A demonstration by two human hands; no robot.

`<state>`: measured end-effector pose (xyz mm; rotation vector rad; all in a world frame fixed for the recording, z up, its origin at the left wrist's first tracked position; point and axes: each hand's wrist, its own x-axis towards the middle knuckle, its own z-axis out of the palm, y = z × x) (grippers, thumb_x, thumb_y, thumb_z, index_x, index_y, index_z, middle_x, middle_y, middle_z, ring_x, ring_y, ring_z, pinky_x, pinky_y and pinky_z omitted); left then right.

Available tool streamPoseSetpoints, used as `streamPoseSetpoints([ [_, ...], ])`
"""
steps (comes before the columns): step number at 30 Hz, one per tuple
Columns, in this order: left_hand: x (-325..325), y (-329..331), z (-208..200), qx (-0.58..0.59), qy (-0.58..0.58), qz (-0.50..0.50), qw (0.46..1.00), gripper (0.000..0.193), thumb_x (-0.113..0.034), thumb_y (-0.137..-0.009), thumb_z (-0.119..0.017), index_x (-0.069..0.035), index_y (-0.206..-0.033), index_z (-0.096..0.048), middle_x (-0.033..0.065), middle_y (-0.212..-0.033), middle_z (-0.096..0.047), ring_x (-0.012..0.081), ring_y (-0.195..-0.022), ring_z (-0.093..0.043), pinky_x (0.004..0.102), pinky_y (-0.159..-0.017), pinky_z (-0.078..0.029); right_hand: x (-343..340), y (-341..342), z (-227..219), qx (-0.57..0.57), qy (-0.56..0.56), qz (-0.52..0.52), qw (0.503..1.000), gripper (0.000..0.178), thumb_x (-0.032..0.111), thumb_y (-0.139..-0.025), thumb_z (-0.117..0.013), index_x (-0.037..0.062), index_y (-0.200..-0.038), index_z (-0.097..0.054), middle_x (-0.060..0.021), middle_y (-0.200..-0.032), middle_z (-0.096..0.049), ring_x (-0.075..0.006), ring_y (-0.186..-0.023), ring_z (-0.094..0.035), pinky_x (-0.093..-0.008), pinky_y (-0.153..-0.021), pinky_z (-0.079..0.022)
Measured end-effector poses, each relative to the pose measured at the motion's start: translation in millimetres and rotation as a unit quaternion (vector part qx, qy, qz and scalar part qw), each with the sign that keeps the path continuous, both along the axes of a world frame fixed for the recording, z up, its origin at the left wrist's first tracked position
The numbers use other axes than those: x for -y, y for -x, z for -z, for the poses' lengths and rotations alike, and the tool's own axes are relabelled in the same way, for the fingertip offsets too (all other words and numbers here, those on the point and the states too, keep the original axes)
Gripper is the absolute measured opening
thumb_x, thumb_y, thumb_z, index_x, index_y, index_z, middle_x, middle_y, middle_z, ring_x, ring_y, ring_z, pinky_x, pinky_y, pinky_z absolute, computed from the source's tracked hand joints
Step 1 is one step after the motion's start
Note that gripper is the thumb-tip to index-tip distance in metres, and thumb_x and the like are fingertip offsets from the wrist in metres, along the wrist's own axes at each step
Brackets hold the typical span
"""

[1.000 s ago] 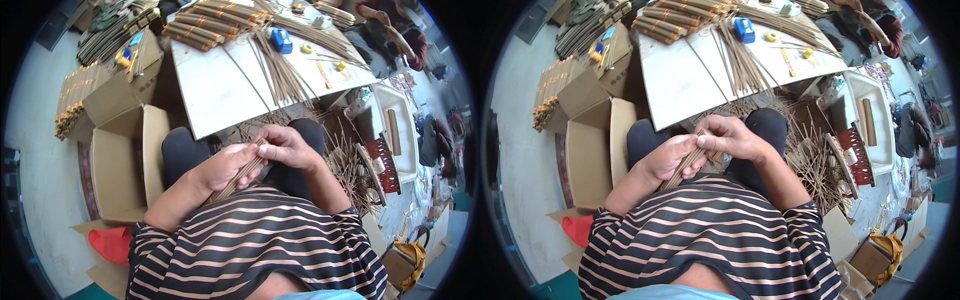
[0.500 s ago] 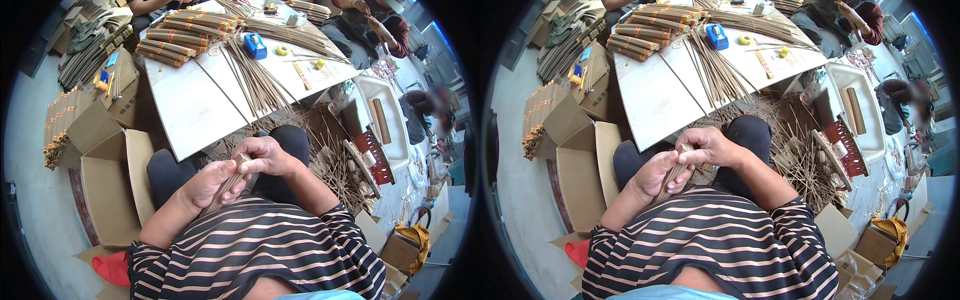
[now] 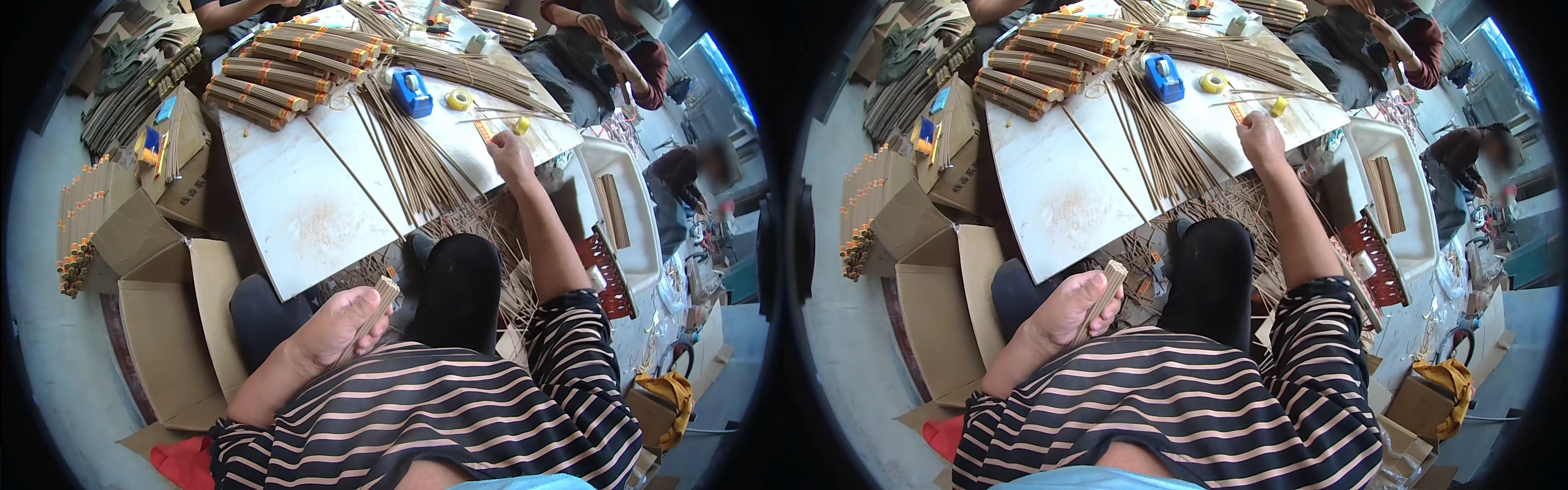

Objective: The person gathers thin wooden sticks, aligns them into bundles, and secures each bundle with a small paper label. The person repeats this process, placing completed bundles on the table.

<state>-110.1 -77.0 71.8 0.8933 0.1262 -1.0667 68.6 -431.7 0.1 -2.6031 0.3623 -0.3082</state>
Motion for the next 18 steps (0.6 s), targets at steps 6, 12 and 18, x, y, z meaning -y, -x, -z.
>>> streamPoseSetpoints([
  [6, -6.6, -10.9, 8.3, -0.02, -0.002, -0.029, 0.999, 0.035, -0.037, -0.093, -0.047, -0.002, -0.093, -0.048, 0.0025, -0.068, -0.048, 0.006, -0.05, -0.041, 0.0163, -0.044, -0.036, 5.0, -31.4, 10.2, -0.187, 0.132, 0.03, 0.973, 0.035, 0.035, -0.077, -0.065, 0.0071, -0.097, -0.062, -0.0144, -0.104, -0.061, -0.0286, -0.098, -0.058, -0.0389, -0.081, -0.046],
  [12, -7.3, -18.2, 16.1, -0.037, 0.003, -0.024, 0.999, 0.036, -0.036, -0.093, -0.046, -0.001, -0.094, -0.049, 0.0028, -0.068, -0.049, 0.0057, -0.05, -0.041, 0.0161, -0.045, -0.037, 4.9, -29.6, 2.3, -0.177, 0.107, -0.017, 0.978, 0.027, 0.029, -0.075, -0.064, 0.0082, -0.092, -0.063, -0.0134, -0.097, -0.063, -0.0278, -0.091, -0.061, -0.0376, -0.079, -0.047],
  [18, -9.0, -20.5, 16.7, -0.037, 0.006, -0.026, 0.999, 0.037, -0.038, -0.093, -0.047, 0.0, -0.095, -0.049, 0.0027, -0.069, -0.049, 0.0057, -0.051, -0.042, 0.0159, -0.045, -0.037, 6.9, -28.8, 1.3, -0.148, 0.078, -0.036, 0.985, 0.026, 0.026, -0.073, -0.066, 0.0094, -0.093, -0.064, -0.0131, -0.096, -0.063, -0.0272, -0.087, -0.062, -0.0371, -0.078, -0.047],
])
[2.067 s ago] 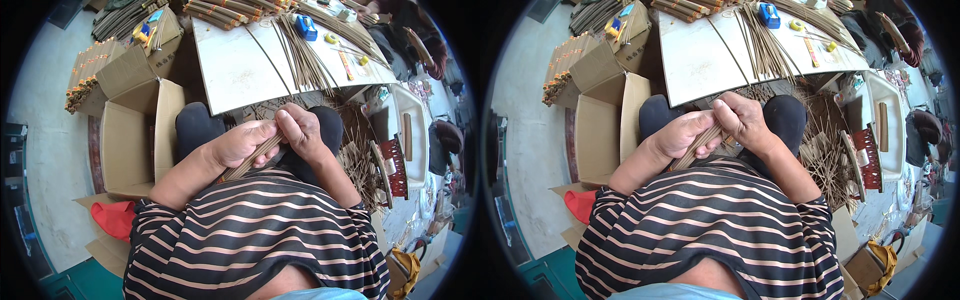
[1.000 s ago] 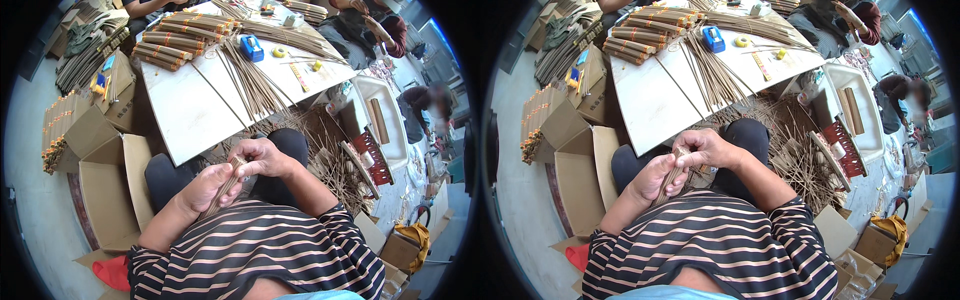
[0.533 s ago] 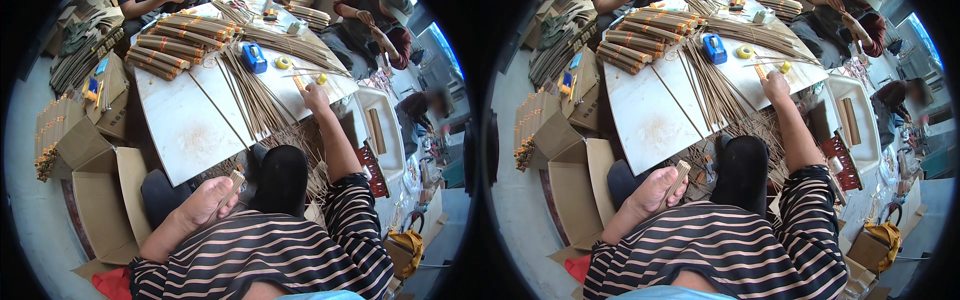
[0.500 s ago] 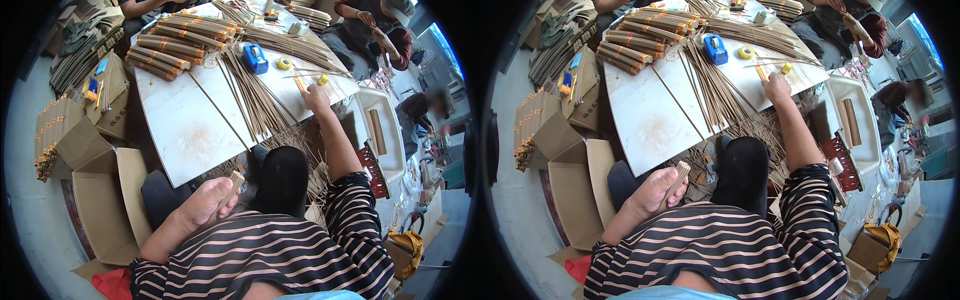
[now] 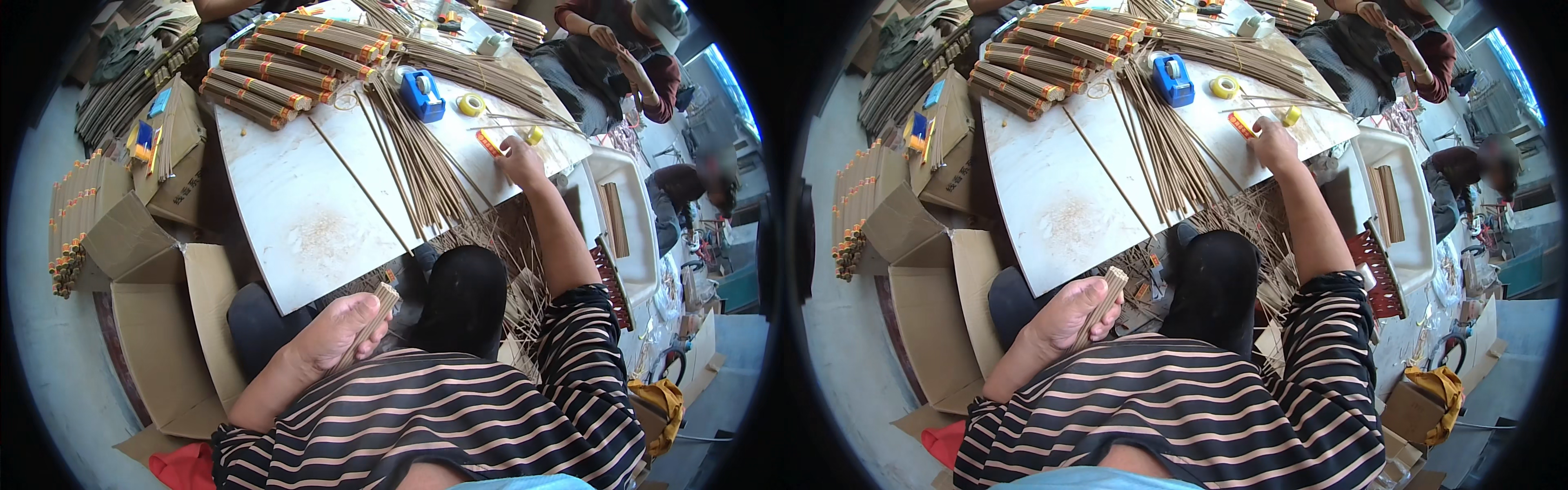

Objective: The person gathers thin wooden sticks, aligns them into bundles, and secures each bundle with a small paper label. The person repeats this process, placing completed bundles on the table.

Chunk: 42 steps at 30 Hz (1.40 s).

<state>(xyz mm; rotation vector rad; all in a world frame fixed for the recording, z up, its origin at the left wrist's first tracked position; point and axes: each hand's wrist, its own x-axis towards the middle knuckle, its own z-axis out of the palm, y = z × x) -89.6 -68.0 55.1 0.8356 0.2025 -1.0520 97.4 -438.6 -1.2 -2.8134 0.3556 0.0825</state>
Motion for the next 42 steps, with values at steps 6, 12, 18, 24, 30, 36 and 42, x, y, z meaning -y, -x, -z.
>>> streamPoseSetpoints([
  [6, -1.2, 1.1, 2.0, 0.001, 0.002, 0.005, 1.0, 0.038, -0.038, -0.092, -0.048, -0.001, -0.095, -0.049, 0.0027, -0.069, -0.049, 0.0058, -0.051, -0.042, 0.0161, -0.045, -0.037, 10.2, -8.0, 5.2, -0.023, -0.001, -0.018, 1.0, 0.023, 0.025, -0.074, -0.066, 0.0067, -0.089, -0.065, -0.0134, -0.086, -0.066, -0.0263, -0.081, -0.063, -0.0374, -0.074, -0.048],
  [12, -2.1, 2.5, 4.6, 0.0, -0.001, 0.001, 1.0, 0.037, -0.037, -0.093, -0.047, -0.001, -0.095, -0.049, 0.0026, -0.068, -0.048, 0.0058, -0.051, -0.042, 0.0165, -0.045, -0.036, -2.9, -7.5, -10.7, -0.058, 0.011, -0.061, 0.996, 0.02, 0.023, -0.074, -0.065, 0.0035, -0.081, -0.065, -0.0149, -0.077, -0.065, -0.0274, -0.077, -0.063, -0.0386, -0.071, -0.048],
  [18, -1.0, 1.6, 4.8, -0.003, 0.0, 0.004, 1.0, 0.036, -0.037, -0.093, -0.046, -0.001, -0.094, -0.049, 0.0025, -0.068, -0.049, 0.0057, -0.051, -0.041, 0.0165, -0.045, -0.036, 4.9, -10.0, 3.3, -0.011, 0.069, -0.143, 0.987, 0.02, 0.023, -0.074, -0.061, 0.0029, -0.078, -0.065, -0.0182, -0.077, -0.063, -0.0328, -0.075, -0.061, -0.0407, -0.07, -0.047],
  [24, -1.6, 3.0, 2.1, -0.002, 0.002, 0.0, 1.0, 0.035, -0.036, -0.094, -0.046, -0.002, -0.093, -0.049, 0.0022, -0.068, -0.049, 0.0058, -0.05, -0.041, 0.0165, -0.045, -0.036, 12.1, -17.0, 11.6, 0.02, 0.11, -0.163, 0.98, 0.018, 0.018, -0.074, -0.055, 0.0042, -0.076, -0.065, -0.0169, -0.079, -0.064, -0.0343, -0.076, -0.061, -0.0412, -0.07, -0.048],
  [30, -5.3, 6.3, 0.7, 0.007, 0.0, -0.004, 1.0, 0.035, -0.036, -0.093, -0.047, -0.001, -0.093, -0.049, 0.0023, -0.068, -0.049, 0.0058, -0.051, -0.041, 0.0164, -0.045, -0.036, 15.3, -11.8, -13.5, 0.044, -0.019, -0.072, 0.996, 0.019, 0.022, -0.075, -0.059, 0.0092, -0.087, -0.066, -0.014, -0.077, -0.065, -0.0274, -0.071, -0.063, -0.0366, -0.067, -0.049],
  [36, -8.9, 14.3, -4.0, 0.025, 0.004, -0.008, 1.0, 0.037, -0.038, -0.093, -0.047, 0.0, -0.095, -0.049, 0.0032, -0.069, -0.048, 0.0061, -0.051, -0.041, 0.0169, -0.046, -0.037, -45.8, 47.4, -79.3, -0.001, -0.489, -0.016, 0.872, 0.011, 0.007, -0.077, -0.057, -0.0029, -0.082, -0.06, -0.0085, -0.073, -0.062, -0.0114, -0.059, -0.056, -0.024, -0.055, -0.047],
  [42, -9.6, 25.7, -7.6, 0.07, 0.026, 0.005, 0.997, 0.042, -0.039, -0.093, -0.046, -0.002, -0.114, -0.046, 0.0036, -0.07, -0.048, 0.0075, -0.051, -0.041, 0.0177, -0.047, -0.036, -109.8, 162.8, -70.5, -0.193, -0.55, -0.129, 0.802, 0.016, 0.011, -0.084, -0.059, 0.0039, -0.097, -0.063, -0.0011, -0.074, -0.061, -0.0068, -0.058, -0.053, -0.0189, -0.053, -0.043],
])
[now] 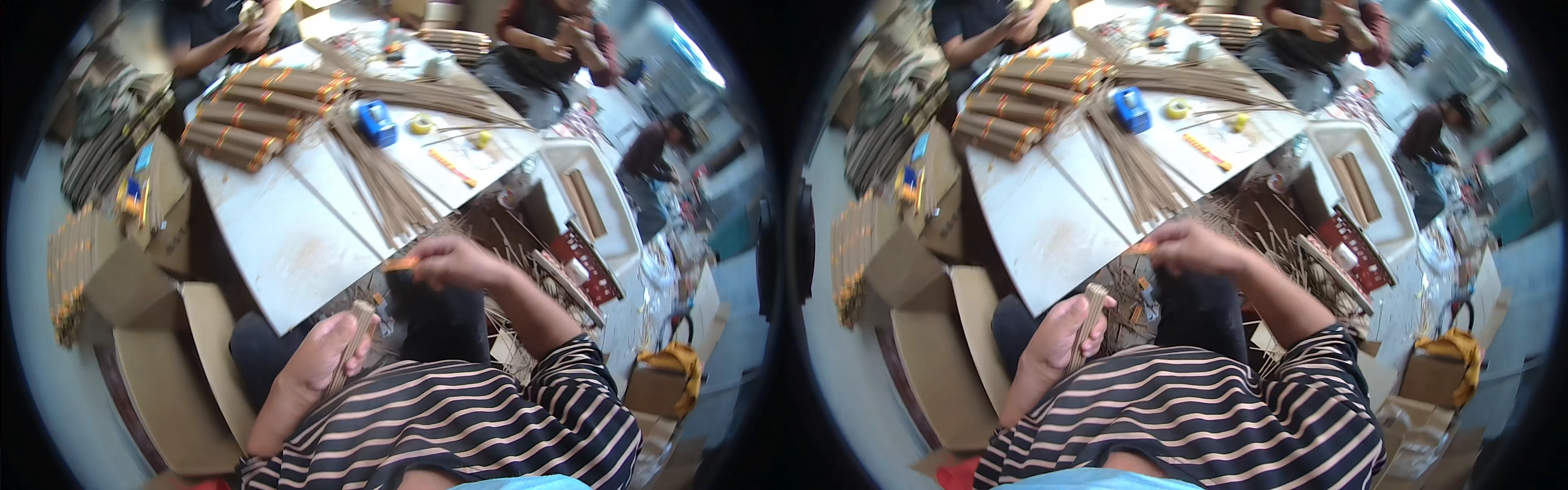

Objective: The person gathers thin wooden sticks, aligns them into bundles, and secures each bundle with a small paper label. The person repeats this process, placing completed bundles on the table.

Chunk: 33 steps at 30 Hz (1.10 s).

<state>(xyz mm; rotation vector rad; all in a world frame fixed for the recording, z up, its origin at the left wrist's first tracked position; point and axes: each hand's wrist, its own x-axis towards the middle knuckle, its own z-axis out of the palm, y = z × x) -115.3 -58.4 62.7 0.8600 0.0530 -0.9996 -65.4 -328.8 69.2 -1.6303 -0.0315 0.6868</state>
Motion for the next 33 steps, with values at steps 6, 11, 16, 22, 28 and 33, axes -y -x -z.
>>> streamPoseSetpoints([
  [6, 2.6, 18.9, -18.6, 0.011, 0.0, -0.011, 1.0, 0.052, -0.039, -0.09, -0.051, -0.005, -0.128, -0.037, 0.0053, -0.07, -0.048, 0.0093, -0.052, -0.043, 0.0198, -0.048, -0.038, -29.6, 64.6, 29.9, 0.107, 0.044, -0.023, 0.993, 0.034, 0.025, -0.09, -0.056, -0.002, -0.11, -0.06, -0.0091, -0.088, -0.065, -0.0117, -0.085, -0.057, -0.0253, -0.078, -0.046],
  [11, 2.7, 31.1, -25.4, 0.018, 0.018, -0.007, 1.0, 0.058, -0.035, -0.092, -0.05, -0.006, -0.137, -0.026, 0.0065, -0.07, -0.047, 0.0105, -0.053, -0.043, 0.0206, -0.049, -0.038, -37.0, 83.5, 15.0, 0.077, 0.011, 0.037, 0.996, 0.029, 0.024, -0.091, -0.056, -0.001, -0.105, -0.062, -0.008, -0.084, -0.06, -0.0119, -0.076, -0.054, -0.0273, -0.07, -0.045],
  [16, 0.6, 46.4, -33.9, 0.065, -0.013, -0.047, 0.997, 0.067, -0.037, -0.091, -0.05, -0.008, -0.141, -0.016, 0.0073, -0.069, -0.046, 0.0123, -0.05, -0.042, 0.022, -0.046, -0.037, -49.5, 98.5, 18.8, 0.251, -0.015, 0.053, 0.967, 0.027, 0.011, -0.085, -0.061, 0.0027, -0.111, -0.06, -0.0099, -0.097, -0.059, -0.0161, -0.084, -0.057, -0.0282, -0.074, -0.047],
  [22, -2.2, 52.1, -36.4, 0.075, -0.009, -0.031, 0.997, 0.057, -0.039, -0.089, -0.053, -0.005, -0.13, -0.031, 0.0066, -0.069, -0.048, 0.0107, -0.052, -0.044, 0.0207, -0.047, -0.038, -63.0, 115.5, -5.6, 0.35, -0.064, 0.018, 0.934, 0.033, 0.003, -0.081, -0.063, 0.0071, -0.114, -0.058, -0.0084, -0.089, -0.058, -0.0173, -0.081, -0.057, -0.0275, -0.071, -0.047],
  [28, -5.0, 54.7, -32.6, 0.079, -0.016, -0.019, 0.997, 0.04, -0.039, -0.091, -0.05, -0.002, -0.104, -0.047, 0.0045, -0.069, -0.049, 0.0085, -0.052, -0.045, 0.02, -0.047, -0.038, -67.2, 118.9, 0.3, 0.366, -0.024, 0.005, 0.93, 0.02, 0.006, -0.08, -0.065, 0.0043, -0.099, -0.06, -0.0083, -0.086, -0.059, -0.0196, -0.078, -0.058, -0.0293, -0.067, -0.048],
  [33, -1.8, 53.7, -37.7, 0.092, -0.034, -0.031, 0.995, 0.042, -0.04, -0.09, -0.05, -0.001, -0.104, -0.048, 0.0043, -0.069, -0.049, 0.0083, -0.052, -0.044, 0.0198, -0.047, -0.038, -63.9, 120.0, -4.2, 0.331, -0.025, 0.008, 0.943, 0.012, 0.006, -0.081, -0.065, 0.0022, -0.091, -0.058, -0.0062, -0.08, -0.058, -0.0146, -0.073, -0.057, -0.027, -0.063, -0.048],
])
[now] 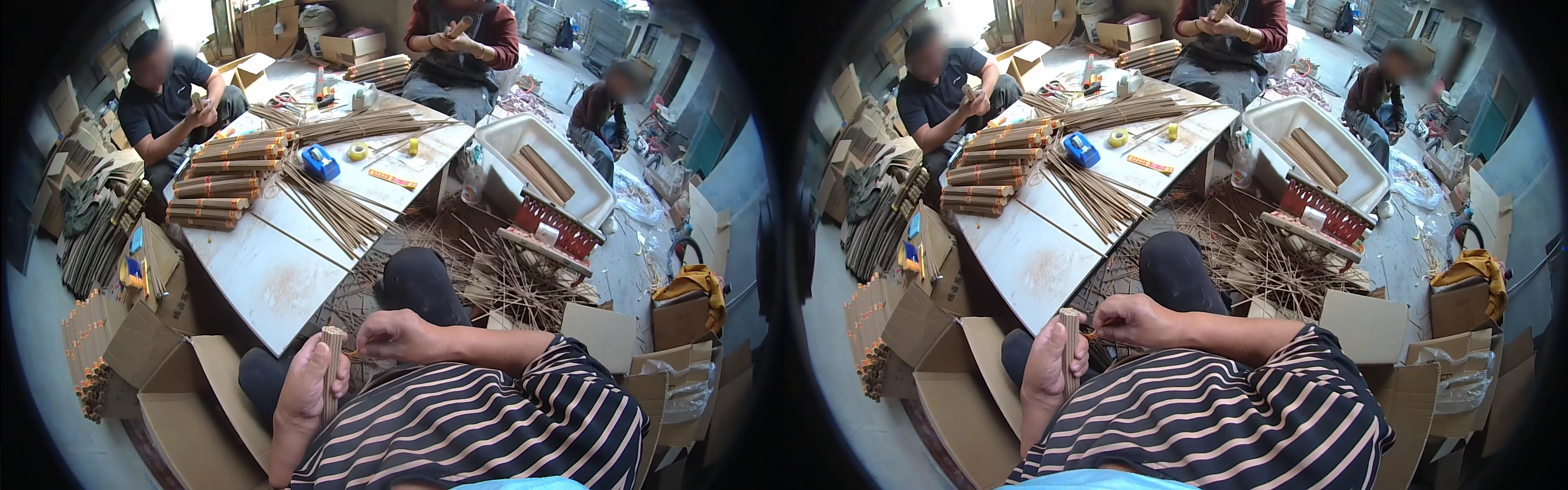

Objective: The person gathers thin wooden sticks, aligns them into bundles, and secures each bundle with a small paper label. The person repeats this process, placing completed bundles on the table.

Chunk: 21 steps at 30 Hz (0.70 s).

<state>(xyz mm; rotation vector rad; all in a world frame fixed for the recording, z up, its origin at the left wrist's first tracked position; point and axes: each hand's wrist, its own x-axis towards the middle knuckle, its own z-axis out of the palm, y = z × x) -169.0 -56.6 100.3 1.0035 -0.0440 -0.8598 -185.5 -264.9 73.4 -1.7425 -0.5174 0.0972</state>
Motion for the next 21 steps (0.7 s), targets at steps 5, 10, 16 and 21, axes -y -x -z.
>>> streamPoseSetpoints([
  [5, -1.7, -2.9, 4.1, 0.015, -0.006, 0.01, 1.0, 0.04, -0.039, -0.091, -0.049, -0.002, -0.105, -0.048, 0.0033, -0.069, -0.049, 0.0074, -0.052, -0.043, 0.0192, -0.047, -0.037, -4.0, 0.2, 7.6, -0.099, -0.051, 0.022, 0.994, 0.009, 0.005, -0.083, -0.062, 0.0014, -0.086, -0.055, -0.0032, -0.072, -0.057, -0.0076, -0.067, -0.052, -0.0234, -0.059, -0.045],
  [10, -3.0, -3.1, 4.6, 0.015, -0.023, 0.015, 1.0, 0.042, -0.041, -0.091, -0.049, -0.001, -0.104, -0.048, 0.0021, -0.07, -0.049, 0.0054, -0.049, -0.041, 0.0156, -0.045, -0.035, -10.6, 1.5, 4.3, -0.089, 0.036, 0.029, 0.995, 0.015, 0.003, -0.083, -0.062, 0.0003, -0.097, -0.06, -0.0037, -0.082, -0.062, -0.0062, -0.075, -0.056, -0.0213, -0.068, -0.048],
  [16, -3.4, -0.8, 6.9, -0.016, -0.005, 0.001, 1.0, 0.037, -0.034, -0.094, -0.046, 0.0, -0.109, -0.048, 0.0019, -0.071, -0.049, 0.0039, -0.052, -0.042, 0.0139, -0.047, -0.037, 11.2, 9.0, -12.0, -0.274, -0.106, 0.06, 0.954, 0.014, 0.017, -0.09, -0.056, 0.0044, -0.087, -0.052, -0.0053, -0.071, -0.059, -0.0044, -0.057, -0.05, -0.0164, -0.05, -0.037],
  [21, 3.6, -1.4, 3.9, 0.003, -0.031, -0.016, 0.999, 0.032, -0.033, -0.095, -0.044, -0.002, -0.104, -0.048, -0.0006, -0.069, -0.047, 0.0021, -0.053, -0.041, 0.0139, -0.045, -0.035, -12.6, 4.5, -27.7, -0.197, -0.078, 0.035, 0.977, 0.014, 0.019, -0.095, -0.047, 0.0055, -0.091, -0.046, -0.0022, -0.068, -0.056, -0.0031, -0.05, -0.04, -0.016, -0.045, -0.032],
])
